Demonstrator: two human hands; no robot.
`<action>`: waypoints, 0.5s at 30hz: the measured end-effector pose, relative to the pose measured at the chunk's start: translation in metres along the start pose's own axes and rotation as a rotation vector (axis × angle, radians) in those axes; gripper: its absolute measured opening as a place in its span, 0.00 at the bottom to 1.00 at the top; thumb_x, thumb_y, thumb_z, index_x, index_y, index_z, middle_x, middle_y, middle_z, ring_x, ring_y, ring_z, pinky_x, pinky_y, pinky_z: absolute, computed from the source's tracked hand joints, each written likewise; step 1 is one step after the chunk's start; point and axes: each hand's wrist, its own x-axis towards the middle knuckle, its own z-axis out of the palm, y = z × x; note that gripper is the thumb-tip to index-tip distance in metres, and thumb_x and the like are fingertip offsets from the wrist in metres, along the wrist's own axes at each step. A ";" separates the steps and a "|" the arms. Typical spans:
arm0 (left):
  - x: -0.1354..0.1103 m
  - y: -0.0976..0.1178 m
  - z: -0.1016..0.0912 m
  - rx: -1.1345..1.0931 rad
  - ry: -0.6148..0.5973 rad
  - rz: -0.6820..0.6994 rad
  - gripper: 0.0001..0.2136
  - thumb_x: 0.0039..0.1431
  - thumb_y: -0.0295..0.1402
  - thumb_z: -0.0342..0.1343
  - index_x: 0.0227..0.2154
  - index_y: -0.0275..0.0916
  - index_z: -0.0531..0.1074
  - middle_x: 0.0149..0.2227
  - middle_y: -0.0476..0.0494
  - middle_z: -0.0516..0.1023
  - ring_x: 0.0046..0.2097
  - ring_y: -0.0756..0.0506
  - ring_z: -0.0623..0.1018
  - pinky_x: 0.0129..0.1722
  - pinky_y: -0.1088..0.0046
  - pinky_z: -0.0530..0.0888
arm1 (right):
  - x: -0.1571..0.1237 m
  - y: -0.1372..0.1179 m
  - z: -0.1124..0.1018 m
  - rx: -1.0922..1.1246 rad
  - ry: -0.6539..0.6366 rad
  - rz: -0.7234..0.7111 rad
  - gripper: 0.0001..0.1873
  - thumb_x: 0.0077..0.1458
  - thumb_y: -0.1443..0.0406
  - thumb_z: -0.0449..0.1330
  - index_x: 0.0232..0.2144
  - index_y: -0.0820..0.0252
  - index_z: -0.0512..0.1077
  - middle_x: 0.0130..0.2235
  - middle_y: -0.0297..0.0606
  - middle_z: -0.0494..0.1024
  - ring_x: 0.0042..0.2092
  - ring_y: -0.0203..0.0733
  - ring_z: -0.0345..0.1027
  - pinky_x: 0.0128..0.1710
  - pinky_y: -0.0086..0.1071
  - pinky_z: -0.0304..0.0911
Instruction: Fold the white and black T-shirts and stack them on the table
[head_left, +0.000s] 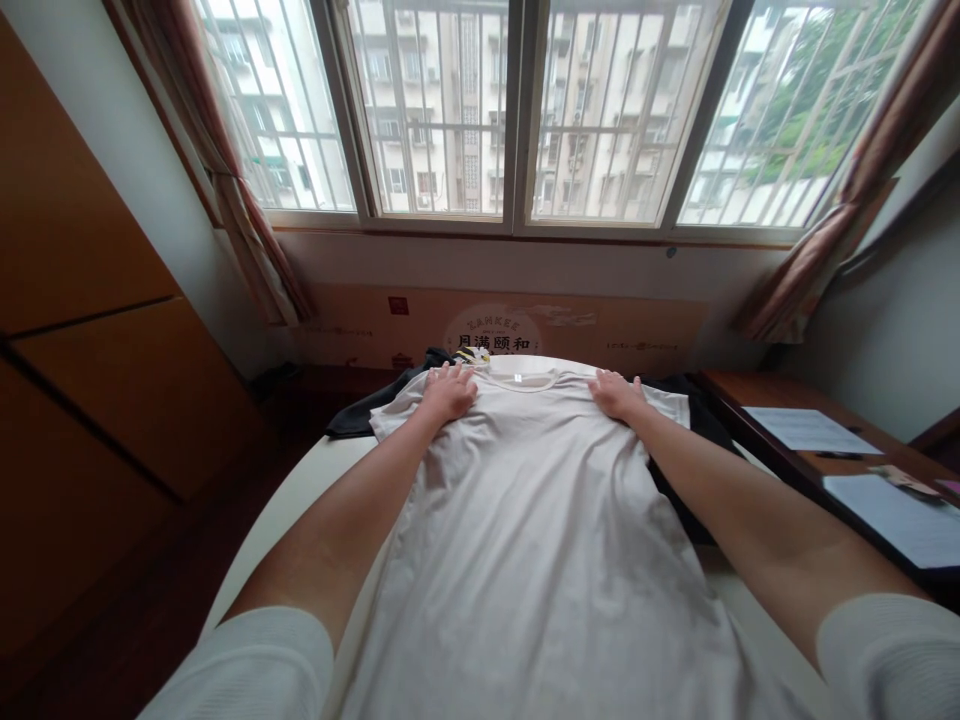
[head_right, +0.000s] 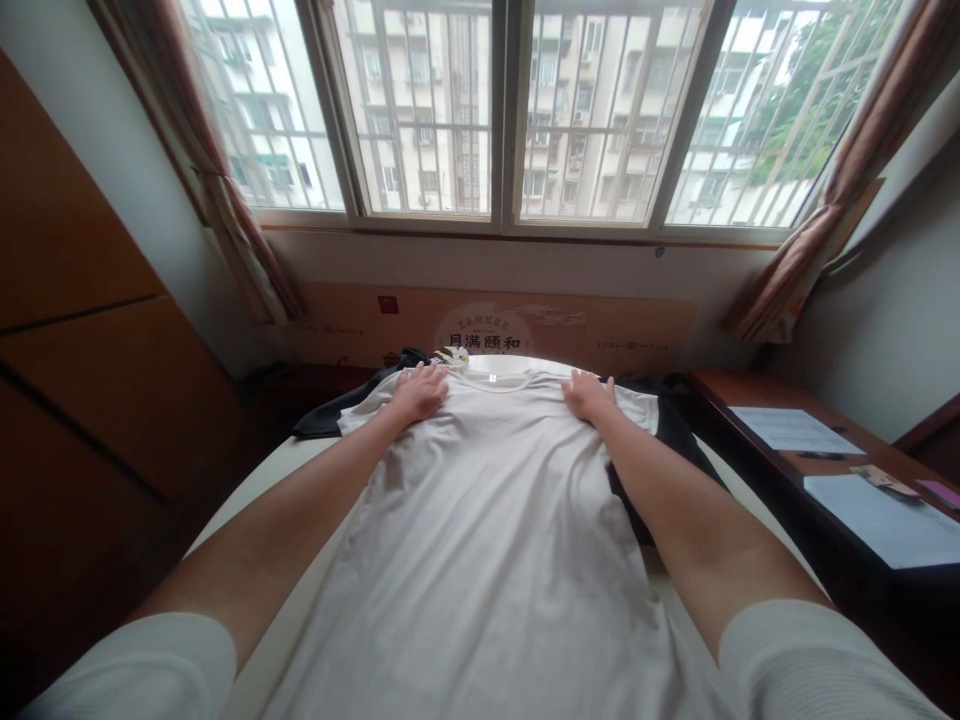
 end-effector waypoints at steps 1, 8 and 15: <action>-0.002 0.001 -0.001 -0.001 0.004 -0.014 0.30 0.74 0.43 0.37 0.75 0.41 0.57 0.78 0.39 0.48 0.78 0.31 0.48 0.74 0.40 0.43 | -0.004 0.008 -0.002 0.001 0.022 0.037 0.34 0.74 0.53 0.38 0.74 0.61 0.55 0.76 0.52 0.54 0.76 0.58 0.45 0.72 0.71 0.31; -0.004 0.002 0.000 0.010 0.014 -0.024 0.31 0.73 0.43 0.36 0.74 0.41 0.58 0.78 0.39 0.48 0.78 0.31 0.48 0.73 0.39 0.43 | -0.027 0.068 -0.025 -0.071 0.176 0.270 0.34 0.66 0.50 0.56 0.60 0.73 0.73 0.62 0.69 0.72 0.67 0.70 0.63 0.64 0.61 0.59; -0.002 0.001 0.004 0.007 0.030 -0.034 0.30 0.73 0.43 0.36 0.74 0.42 0.59 0.78 0.41 0.49 0.78 0.32 0.50 0.74 0.40 0.44 | -0.020 0.092 -0.045 0.162 0.159 0.428 0.31 0.49 0.52 0.71 0.47 0.72 0.81 0.48 0.71 0.81 0.52 0.74 0.77 0.47 0.58 0.73</action>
